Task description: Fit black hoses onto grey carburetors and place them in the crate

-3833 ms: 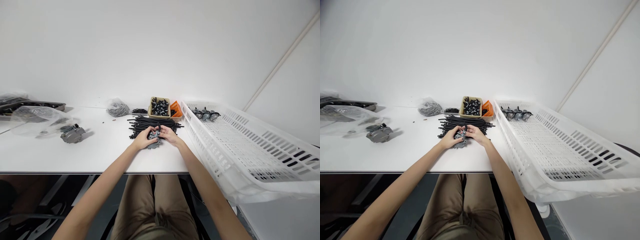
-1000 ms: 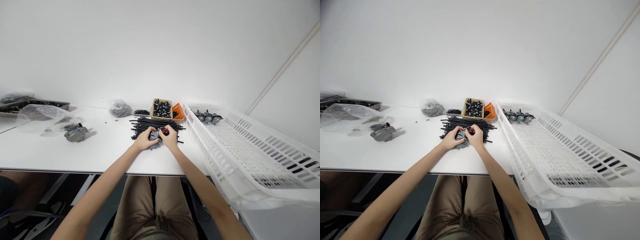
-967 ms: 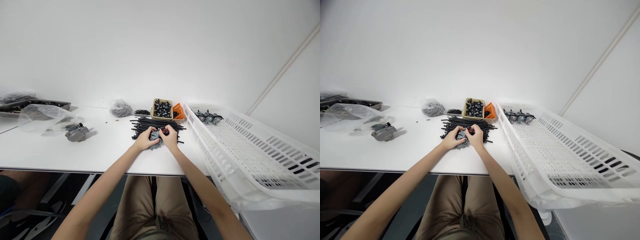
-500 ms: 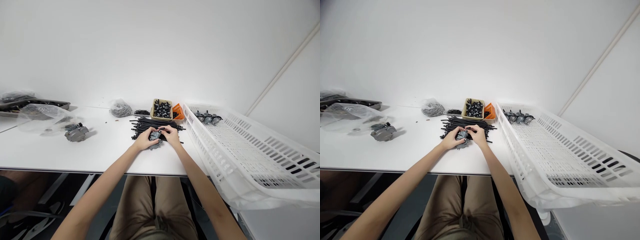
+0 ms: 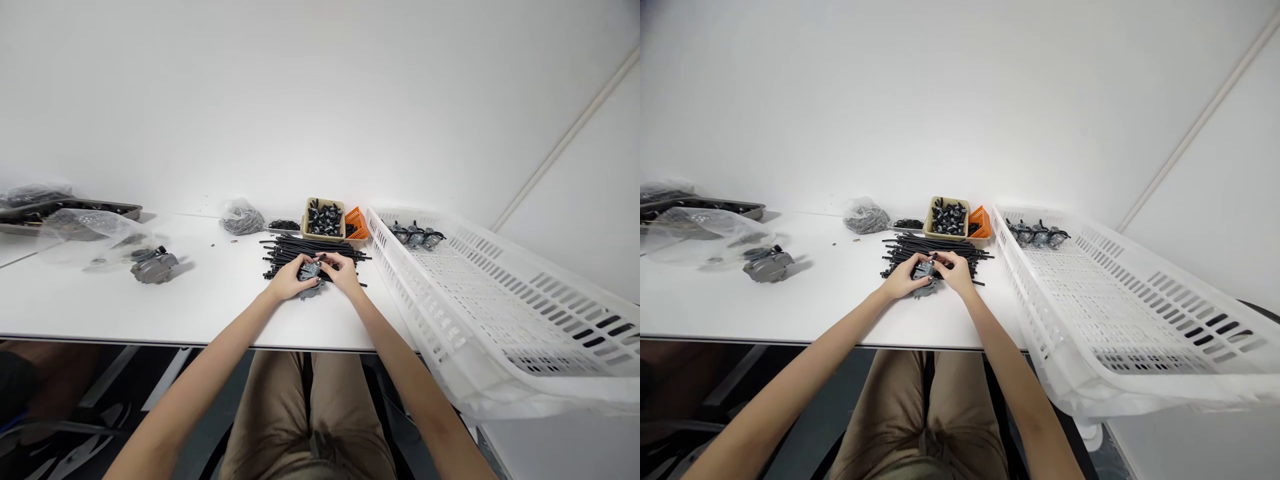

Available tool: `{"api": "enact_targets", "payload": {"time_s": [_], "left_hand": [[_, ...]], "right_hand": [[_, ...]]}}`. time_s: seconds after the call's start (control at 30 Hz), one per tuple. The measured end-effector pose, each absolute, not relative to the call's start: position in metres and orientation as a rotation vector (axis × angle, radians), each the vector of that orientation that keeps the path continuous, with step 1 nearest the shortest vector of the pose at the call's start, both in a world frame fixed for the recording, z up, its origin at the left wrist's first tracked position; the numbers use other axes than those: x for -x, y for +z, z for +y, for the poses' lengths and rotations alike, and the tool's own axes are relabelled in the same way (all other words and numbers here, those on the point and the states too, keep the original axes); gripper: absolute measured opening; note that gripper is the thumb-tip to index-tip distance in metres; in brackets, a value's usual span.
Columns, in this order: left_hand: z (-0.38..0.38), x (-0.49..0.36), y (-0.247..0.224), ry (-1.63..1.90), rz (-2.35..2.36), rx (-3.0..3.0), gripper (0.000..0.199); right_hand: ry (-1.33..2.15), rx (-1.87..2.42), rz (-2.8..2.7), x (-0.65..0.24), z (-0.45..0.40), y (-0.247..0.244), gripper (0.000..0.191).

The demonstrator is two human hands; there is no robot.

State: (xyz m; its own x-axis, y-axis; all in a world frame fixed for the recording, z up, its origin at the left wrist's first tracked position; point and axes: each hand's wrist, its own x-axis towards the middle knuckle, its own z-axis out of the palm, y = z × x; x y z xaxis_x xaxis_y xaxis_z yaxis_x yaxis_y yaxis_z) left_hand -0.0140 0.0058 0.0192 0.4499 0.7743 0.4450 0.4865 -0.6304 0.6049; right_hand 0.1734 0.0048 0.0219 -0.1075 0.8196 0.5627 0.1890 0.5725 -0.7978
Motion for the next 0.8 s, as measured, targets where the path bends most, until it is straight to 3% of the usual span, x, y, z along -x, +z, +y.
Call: {"api": "enact_targets", "payload": {"time_s": [0.3,0.47,0.57,0.7,0.8], "left_hand": [[0.005,0.014,0.021,1.002,1.048,-2.275,0.047],[0.006,0.018,0.019,0.997,1.016,-2.263,0.048],[0.008,0.019,0.016,1.068,0.922,-2.211,0.051],[0.007,0.013,0.014,1.170,0.753,-1.942,0.064],[0.002,0.009,0.014,1.089,0.692,-1.532,0.062]], "right_hand": [[0.813,0.772,-1.726,-0.177,0.008,0.019,0.036],[0.411,0.969,-1.852,-0.169,0.002,0.022,0.012],[0.313,0.990,-1.869,-0.166,-0.003,0.023,0.021],[0.395,0.929,-1.893,-0.163,-0.011,0.027,0.019],[0.601,0.874,-1.875,-0.163,-0.016,0.034,0.017]]}}
